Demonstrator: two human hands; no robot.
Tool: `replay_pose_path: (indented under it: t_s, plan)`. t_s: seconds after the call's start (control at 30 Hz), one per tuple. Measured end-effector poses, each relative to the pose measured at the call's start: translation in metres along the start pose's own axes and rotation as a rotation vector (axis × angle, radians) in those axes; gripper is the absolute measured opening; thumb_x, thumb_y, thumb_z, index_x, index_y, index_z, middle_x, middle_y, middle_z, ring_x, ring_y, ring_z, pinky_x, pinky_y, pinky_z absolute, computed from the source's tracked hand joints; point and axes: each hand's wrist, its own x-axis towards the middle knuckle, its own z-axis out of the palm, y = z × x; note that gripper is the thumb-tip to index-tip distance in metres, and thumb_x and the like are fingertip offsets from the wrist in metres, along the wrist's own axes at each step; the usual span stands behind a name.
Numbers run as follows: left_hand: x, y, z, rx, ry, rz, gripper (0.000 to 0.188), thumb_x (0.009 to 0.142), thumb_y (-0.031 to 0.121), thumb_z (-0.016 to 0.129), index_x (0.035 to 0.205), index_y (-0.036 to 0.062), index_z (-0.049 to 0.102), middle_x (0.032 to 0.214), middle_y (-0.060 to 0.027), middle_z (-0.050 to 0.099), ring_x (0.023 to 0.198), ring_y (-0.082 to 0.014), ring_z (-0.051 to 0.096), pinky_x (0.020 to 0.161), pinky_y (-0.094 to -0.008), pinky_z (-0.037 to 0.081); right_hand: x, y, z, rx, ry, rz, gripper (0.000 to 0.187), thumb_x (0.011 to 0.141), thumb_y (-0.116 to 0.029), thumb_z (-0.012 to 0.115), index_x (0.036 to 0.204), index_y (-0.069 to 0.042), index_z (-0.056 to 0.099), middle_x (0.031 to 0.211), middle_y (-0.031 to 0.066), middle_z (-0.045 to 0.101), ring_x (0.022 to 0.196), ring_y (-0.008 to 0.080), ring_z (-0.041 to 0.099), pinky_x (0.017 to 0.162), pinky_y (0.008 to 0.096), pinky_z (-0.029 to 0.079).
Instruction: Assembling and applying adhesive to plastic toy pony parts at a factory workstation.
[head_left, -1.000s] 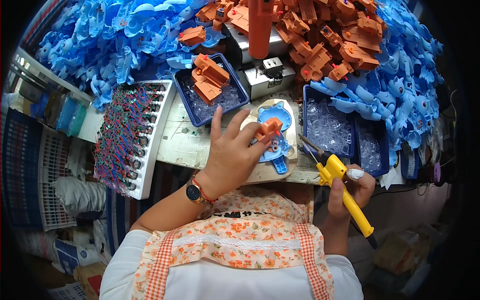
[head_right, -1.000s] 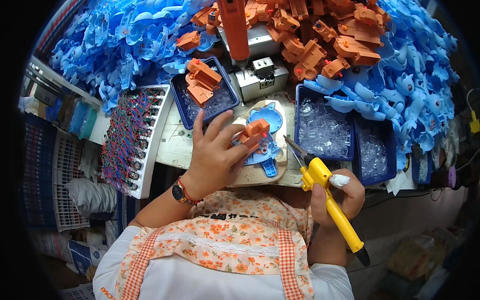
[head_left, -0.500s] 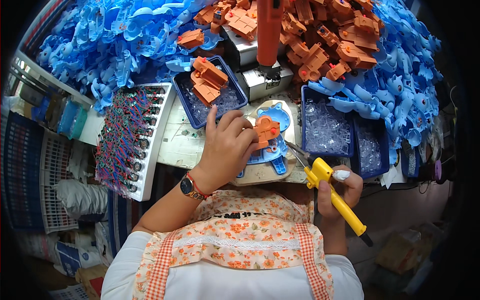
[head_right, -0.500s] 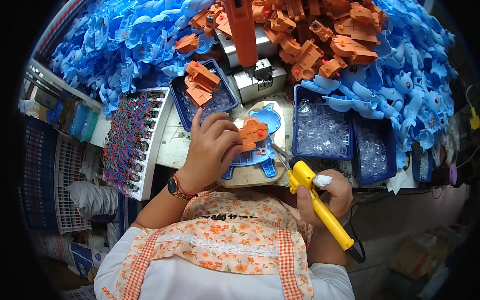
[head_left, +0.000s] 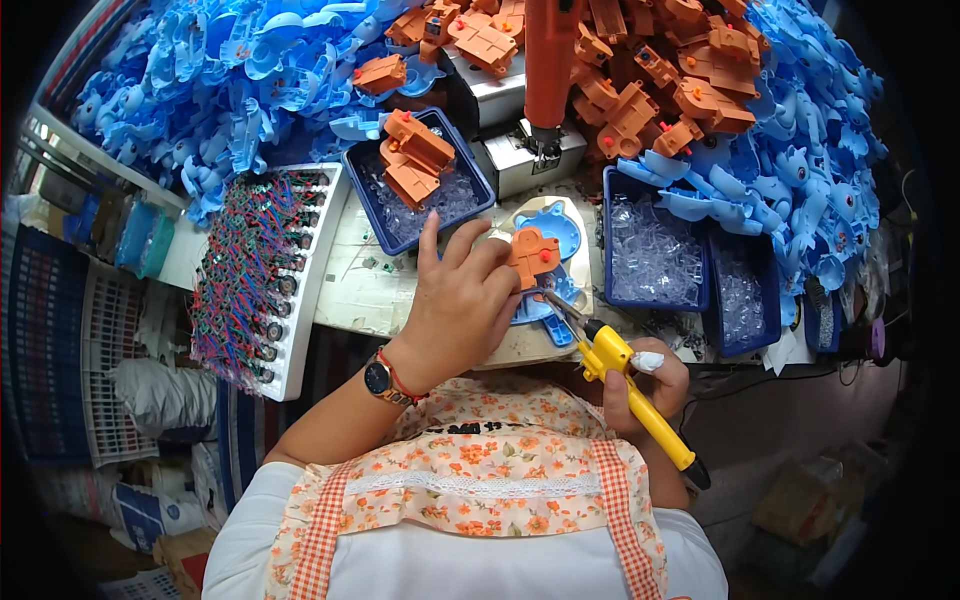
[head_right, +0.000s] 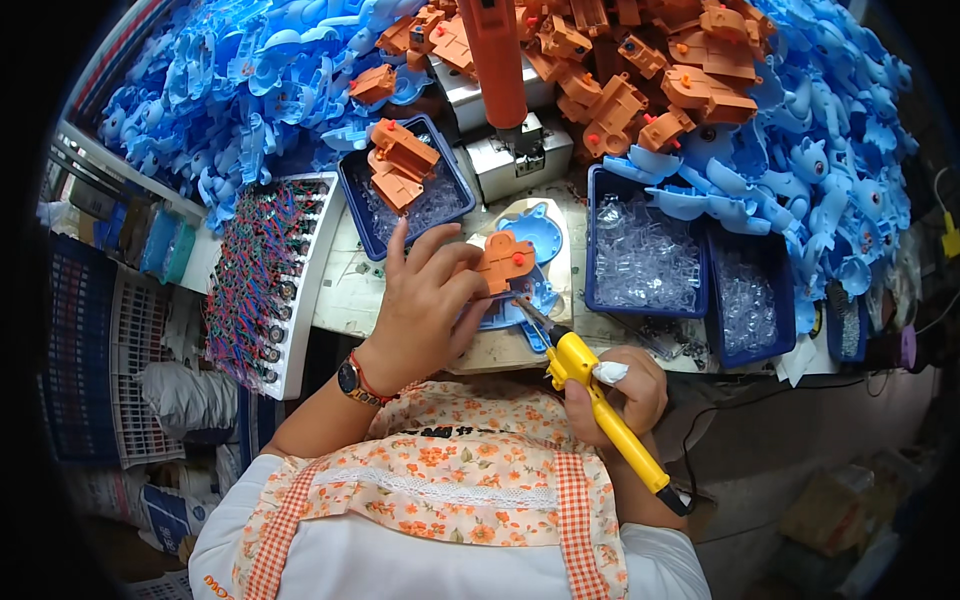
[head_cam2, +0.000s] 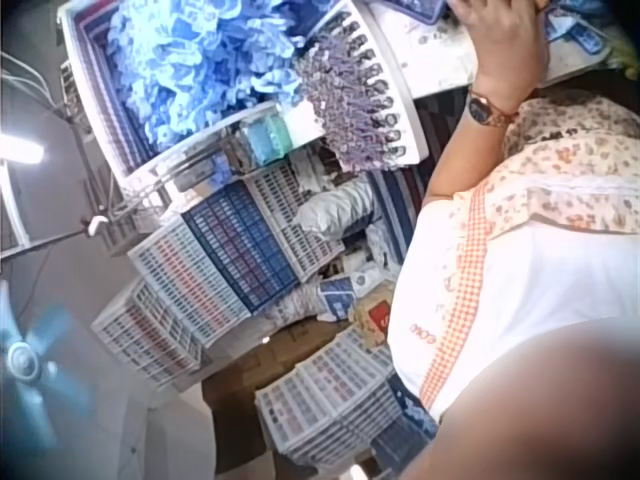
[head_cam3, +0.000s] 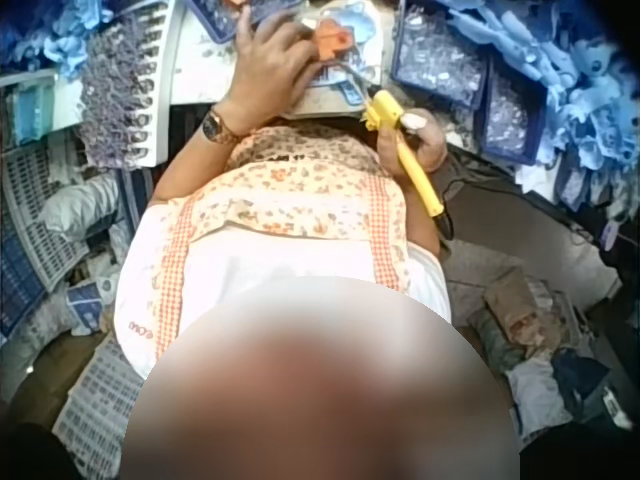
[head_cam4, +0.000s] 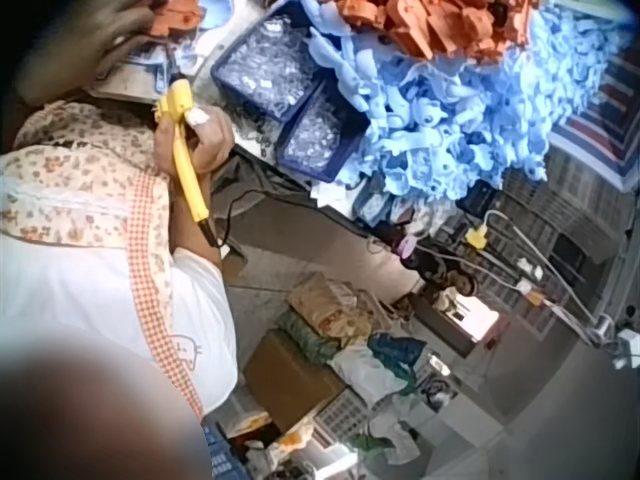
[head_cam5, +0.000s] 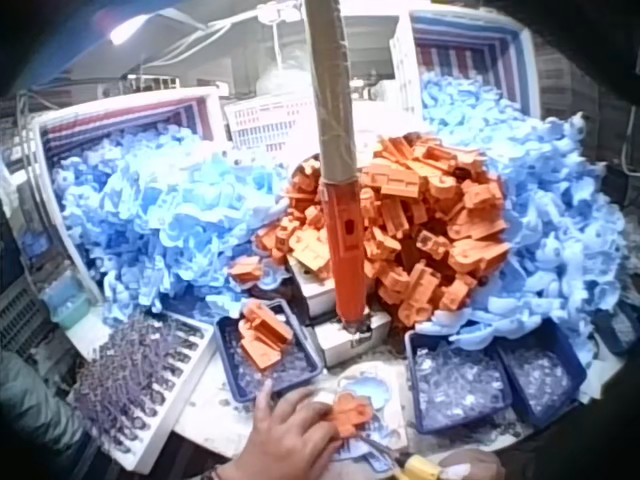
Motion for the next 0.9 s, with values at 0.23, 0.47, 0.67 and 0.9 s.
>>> replay_pose_path:
  t_s: [0.23,0.47,0.67,0.9]
  plan:
    - [-0.002,0.000,0.000,-0.040,0.021,-0.017,0.013,0.078,0.017,0.073,0.086,0.0112,0.064,0.107,-0.0047,0.064,0.120,-0.0323,0.054,0.111,-0.0658,0.020,0.005,-0.002,0.004,0.014,0.005,-0.065,0.037,0.081,-0.015,0.073,0.106,-0.003,0.049,0.077,0.0124,0.061,0.059,0.0250,0.059,0.055,0.0357,0.049]
    - [-0.004,-0.002,0.001,-0.068,0.034,-0.026,0.014,0.078,0.015,0.073,0.088,0.0111,0.064,0.110,-0.0052,0.065,0.120,-0.0321,0.054,0.111,-0.0654,0.019,0.002,0.000,0.003,-0.002,0.017,-0.049,0.039,0.081,-0.015,0.072,0.109,-0.003,0.048,0.077,0.0124,0.061,0.059,0.0236,0.059,0.056,0.0346,0.049]
    - [-0.004,-0.001,0.002,-0.055,0.050,-0.038,0.014,0.078,0.015,0.073,0.088,0.0104,0.065,0.108,-0.0050,0.066,0.121,-0.0317,0.054,0.112,-0.0652,0.019,0.009,0.000,0.005,0.036,0.018,-0.048,0.039,0.080,-0.013,0.073,0.110,-0.002,0.049,0.076,0.0127,0.061,0.058,0.0219,0.058,0.054,0.0329,0.048]
    - [-0.004,0.001,0.000,-0.057,0.027,-0.072,0.012,0.080,0.013,0.073,0.088,0.0114,0.064,0.112,-0.0039,0.067,0.125,-0.0311,0.053,0.114,-0.0626,0.017,0.010,-0.005,-0.001,0.105,-0.148,0.030,0.040,0.089,-0.005,0.064,0.120,-0.005,0.039,0.093,0.0154,0.057,0.077,0.0184,0.056,0.072,0.0317,0.046]
